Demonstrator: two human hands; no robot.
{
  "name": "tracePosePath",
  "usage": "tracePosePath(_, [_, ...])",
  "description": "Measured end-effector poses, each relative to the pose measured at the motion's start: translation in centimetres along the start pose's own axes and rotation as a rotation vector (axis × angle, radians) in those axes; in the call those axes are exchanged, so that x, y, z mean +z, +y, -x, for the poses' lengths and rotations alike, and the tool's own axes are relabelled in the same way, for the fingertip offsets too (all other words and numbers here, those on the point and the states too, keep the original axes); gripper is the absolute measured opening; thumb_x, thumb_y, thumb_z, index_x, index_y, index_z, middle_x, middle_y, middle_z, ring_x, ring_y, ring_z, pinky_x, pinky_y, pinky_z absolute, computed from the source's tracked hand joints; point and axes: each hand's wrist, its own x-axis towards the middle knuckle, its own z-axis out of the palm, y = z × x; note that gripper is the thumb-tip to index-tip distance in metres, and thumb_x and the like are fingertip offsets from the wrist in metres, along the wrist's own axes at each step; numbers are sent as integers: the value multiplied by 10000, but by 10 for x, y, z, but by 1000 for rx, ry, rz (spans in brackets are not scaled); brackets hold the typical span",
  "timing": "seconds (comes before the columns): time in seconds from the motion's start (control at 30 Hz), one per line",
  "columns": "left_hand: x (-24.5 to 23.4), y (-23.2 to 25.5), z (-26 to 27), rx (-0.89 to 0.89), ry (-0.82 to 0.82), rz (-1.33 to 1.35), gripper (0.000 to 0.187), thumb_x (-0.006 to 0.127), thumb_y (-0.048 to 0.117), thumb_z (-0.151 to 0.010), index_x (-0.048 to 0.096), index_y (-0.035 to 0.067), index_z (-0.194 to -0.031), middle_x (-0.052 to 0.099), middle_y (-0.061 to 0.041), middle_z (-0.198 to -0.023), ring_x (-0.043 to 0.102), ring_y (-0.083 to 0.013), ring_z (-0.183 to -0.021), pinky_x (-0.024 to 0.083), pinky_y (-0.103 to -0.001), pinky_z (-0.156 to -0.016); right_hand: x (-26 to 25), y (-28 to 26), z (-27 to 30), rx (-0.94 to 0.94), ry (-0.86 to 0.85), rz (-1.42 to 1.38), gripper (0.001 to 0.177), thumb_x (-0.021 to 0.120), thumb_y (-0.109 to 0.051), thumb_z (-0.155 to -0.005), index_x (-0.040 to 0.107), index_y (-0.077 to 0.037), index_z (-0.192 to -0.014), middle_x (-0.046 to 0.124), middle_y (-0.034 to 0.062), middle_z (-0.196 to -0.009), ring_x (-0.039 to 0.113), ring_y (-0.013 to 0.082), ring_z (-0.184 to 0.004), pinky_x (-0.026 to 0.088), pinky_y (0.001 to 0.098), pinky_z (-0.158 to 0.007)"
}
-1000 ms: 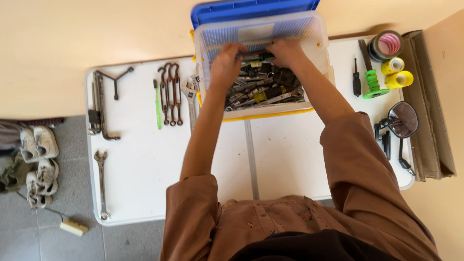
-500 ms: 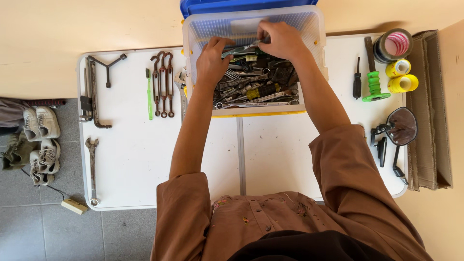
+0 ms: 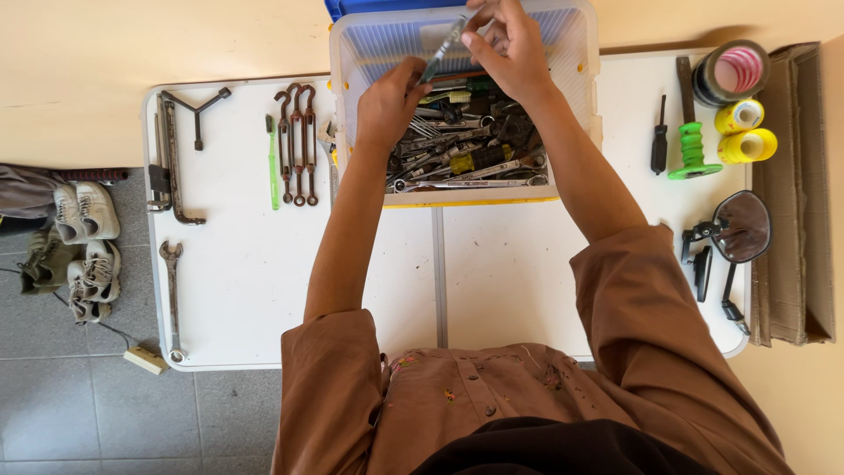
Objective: The person removes various tools from a plastic storage bin and arranges them on a white table. They handle wrenches, screwdrivers, and other hand tools, placing them in neat rows on the table surface.
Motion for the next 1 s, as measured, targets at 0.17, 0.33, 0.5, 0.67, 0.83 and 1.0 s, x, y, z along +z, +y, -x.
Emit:
tracePosePath(0.17, [-4, 4, -1, 49, 197, 107, 236, 747, 206, -993, 614, 106, -1160, 753, -50, -1119, 794, -188, -953, 621, -315, -688, 19, 20, 8, 103, -273, 649, 208, 687, -277, -1059, 675, -116, -1191, 744, 71, -1084, 719, 203, -857, 574, 360, -712])
tracePosePath(0.33, [-7, 8, -1, 79, 321, 169, 273, 750, 209, -1002, 605, 64, -1182, 721, -72, -1145, 788, -200, -1001, 641, -286, -740, 38, 49, 21, 187, -542, 995, 295, 742, -254, -909, 693, -83, -1144, 678, 109, -1138, 700, 300, -968, 586, 450, -721])
tracePosePath(0.5, [-8, 9, -1, 53, 351, 156, 282, 763, 230, -982, 613, 74, -1164, 727, -66, -1134, 787, -199, -988, 669, -286, -710, 44, 78, 35, 237, -632, 1103, 435, 788, -223, -813, 686, -92, -1216, 603, 133, -1285, 678, 305, -1038, 587, 456, -757])
tracePosePath(0.67, [-7, 8, -1, 30, 342, 183, 289, 761, 248, -978, 612, 78, -1159, 729, -60, -1127, 785, -202, -984, 668, -291, -718, 47, 87, 36, 261, -630, 1105, 377, 793, -207, -812, 679, -67, -1142, 527, 178, -1387, 673, 327, -1032, 585, 454, -754])
tracePosePath(0.83, [-8, 9, -1, 35, 372, 181, 276, 755, 261, -978, 617, 96, -1151, 727, -48, -1113, 775, -203, -983, 650, -301, -728, 41, 58, 23, 380, -691, 1051, 250, 778, -216, -829, 655, -92, -1008, 607, 125, -1301, 681, 292, -1027, 575, 453, -789])
tracePosePath(1.0, [-8, 9, -2, 31, 389, 199, 266, 762, 268, -966, 622, 108, -1125, 724, -38, -1087, 767, -202, -964, 628, -313, -713, 29, 22, 6, 319, -503, 910, 297, 820, -252, -828, 659, -91, -1018, 699, 119, -1027, 668, 314, -960, 551, 477, -776])
